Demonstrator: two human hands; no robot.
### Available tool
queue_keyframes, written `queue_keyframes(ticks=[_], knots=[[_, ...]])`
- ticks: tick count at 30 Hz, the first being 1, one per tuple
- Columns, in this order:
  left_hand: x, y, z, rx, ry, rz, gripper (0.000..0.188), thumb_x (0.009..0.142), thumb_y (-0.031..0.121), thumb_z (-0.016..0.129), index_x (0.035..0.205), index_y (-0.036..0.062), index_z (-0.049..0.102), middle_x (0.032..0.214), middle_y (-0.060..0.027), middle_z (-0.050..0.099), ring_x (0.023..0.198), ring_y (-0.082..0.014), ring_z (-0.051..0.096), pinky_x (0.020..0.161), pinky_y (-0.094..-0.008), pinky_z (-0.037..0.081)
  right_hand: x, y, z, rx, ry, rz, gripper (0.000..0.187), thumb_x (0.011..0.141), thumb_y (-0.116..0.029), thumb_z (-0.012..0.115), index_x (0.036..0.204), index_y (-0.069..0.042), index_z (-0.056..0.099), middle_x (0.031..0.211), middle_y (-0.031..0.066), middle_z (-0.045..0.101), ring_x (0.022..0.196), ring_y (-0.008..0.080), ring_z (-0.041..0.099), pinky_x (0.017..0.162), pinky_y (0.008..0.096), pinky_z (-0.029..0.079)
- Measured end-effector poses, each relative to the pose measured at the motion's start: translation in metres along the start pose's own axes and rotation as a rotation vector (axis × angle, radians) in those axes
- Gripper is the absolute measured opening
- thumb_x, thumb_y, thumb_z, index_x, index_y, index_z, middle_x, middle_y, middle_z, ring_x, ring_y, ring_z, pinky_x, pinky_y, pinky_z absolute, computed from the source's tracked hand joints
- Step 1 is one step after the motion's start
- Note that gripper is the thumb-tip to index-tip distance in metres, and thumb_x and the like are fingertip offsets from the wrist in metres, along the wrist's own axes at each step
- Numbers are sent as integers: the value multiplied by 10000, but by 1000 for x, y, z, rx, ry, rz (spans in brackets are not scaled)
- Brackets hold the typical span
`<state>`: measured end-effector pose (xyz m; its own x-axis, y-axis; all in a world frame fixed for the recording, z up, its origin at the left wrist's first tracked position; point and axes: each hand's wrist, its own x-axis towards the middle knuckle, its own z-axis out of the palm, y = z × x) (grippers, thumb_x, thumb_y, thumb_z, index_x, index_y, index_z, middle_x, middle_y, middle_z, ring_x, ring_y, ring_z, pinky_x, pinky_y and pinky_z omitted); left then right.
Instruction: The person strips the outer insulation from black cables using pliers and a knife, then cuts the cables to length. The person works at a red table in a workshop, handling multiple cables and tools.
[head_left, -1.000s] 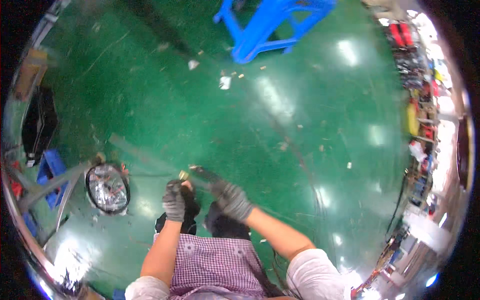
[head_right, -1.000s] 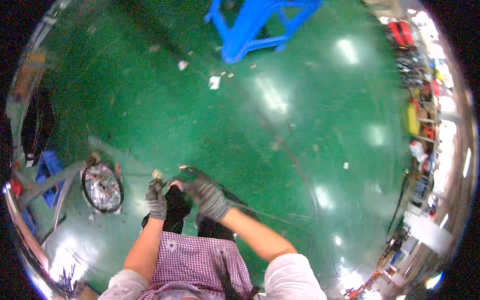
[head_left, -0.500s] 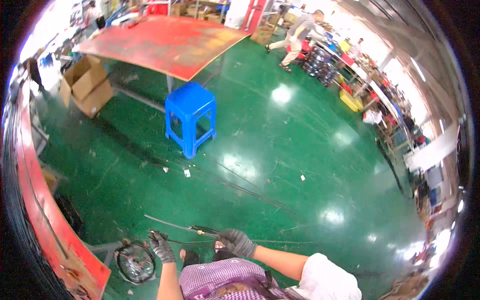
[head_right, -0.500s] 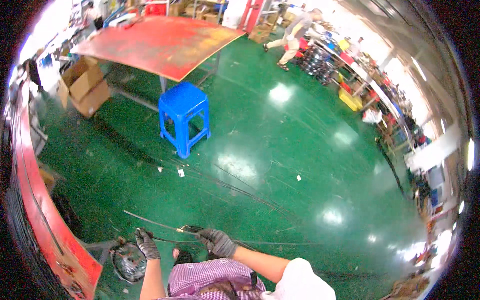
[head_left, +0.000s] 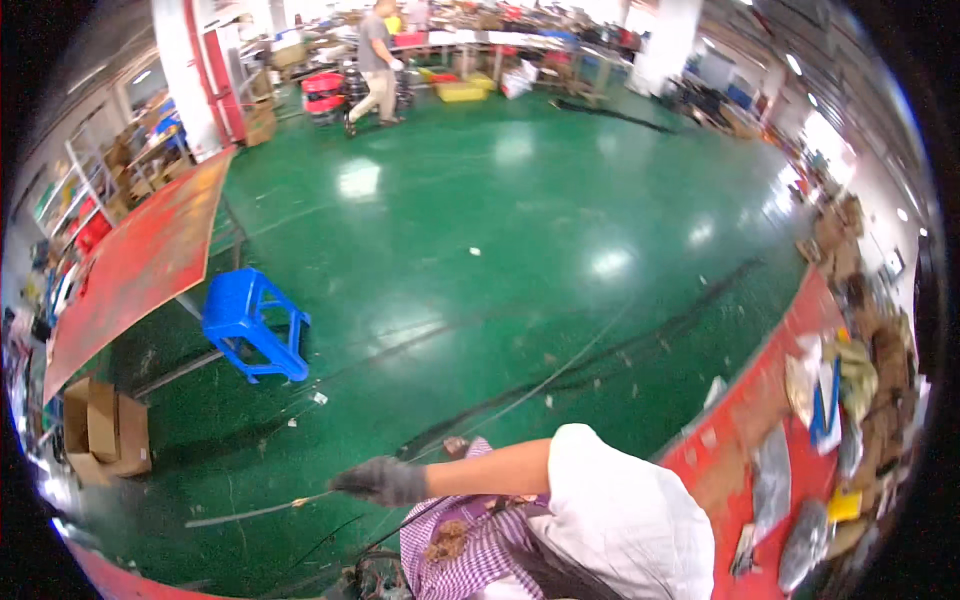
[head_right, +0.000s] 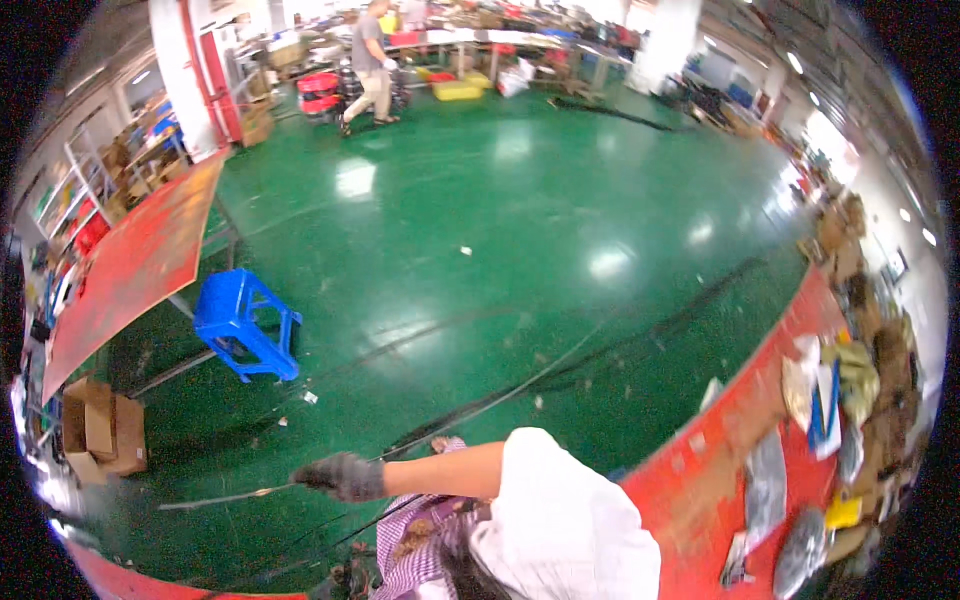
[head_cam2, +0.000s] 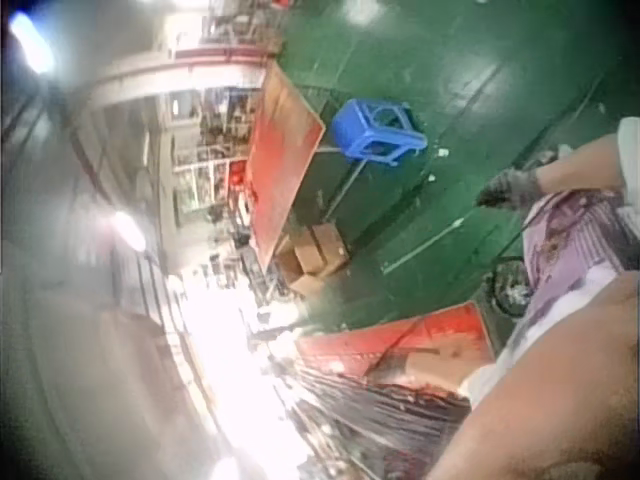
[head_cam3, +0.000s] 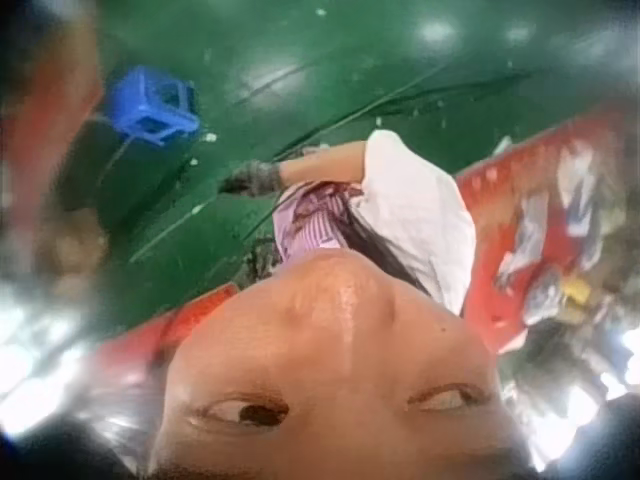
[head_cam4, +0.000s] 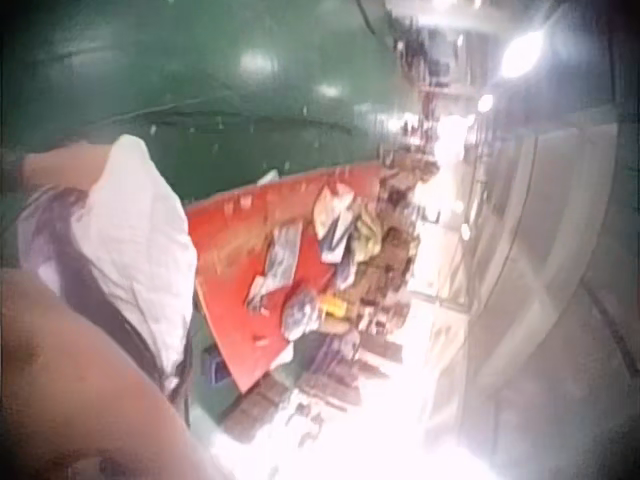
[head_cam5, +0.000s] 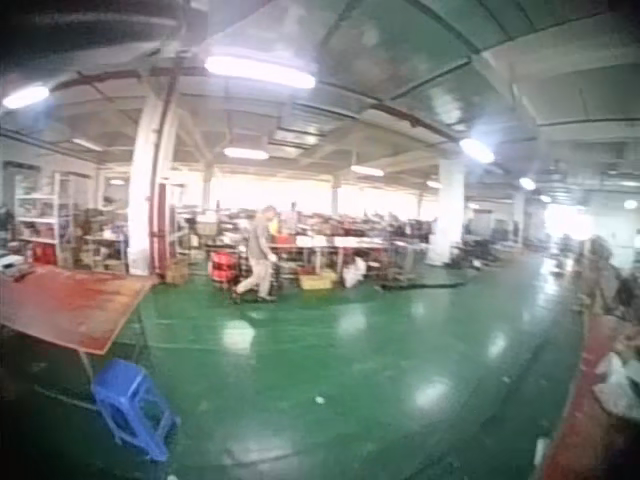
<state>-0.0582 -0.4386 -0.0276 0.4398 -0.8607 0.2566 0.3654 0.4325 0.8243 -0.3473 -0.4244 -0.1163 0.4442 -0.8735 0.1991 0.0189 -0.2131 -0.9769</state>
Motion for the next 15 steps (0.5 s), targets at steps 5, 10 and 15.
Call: queue_keyframes(ticks=[5, 10, 15], knots=[[-48, 56, -6, 140, -49, -51, 308, 812, 133, 413, 1102, 33, 435, 1081, -86, 457, 951, -178, 448, 810, -271, 369, -17, -124, 87, -457, -88, -420, 236, 809, -155, 431, 994, -30, 510, 936, 146, 543, 829, 263, 536, 668, 345, 449], [-81, 130, -45, 235, 7, -15, 316, 801, 92, 425, 1110, 29, 440, 1103, -92, 462, 982, -183, 453, 841, -280, 366, -20, -175, 151, -375, 117, -767, 233, 816, -188, 418, 969, -44, 520, 792, 159, 558, 721, 306, 544, 614, 365, 450], [-124, 174, -71, 258, 68, -43, 330, 789, 50, 437, 1118, 25, 445, 1124, -98, 468, 1014, -188, 458, 873, -290, 363, -53, -180, 149, 23, -58, 6, 233, 782, -94, 492, 1003, -35, 537, 959, 93, 583, 845, 128, 544, 768, 273, 430]])
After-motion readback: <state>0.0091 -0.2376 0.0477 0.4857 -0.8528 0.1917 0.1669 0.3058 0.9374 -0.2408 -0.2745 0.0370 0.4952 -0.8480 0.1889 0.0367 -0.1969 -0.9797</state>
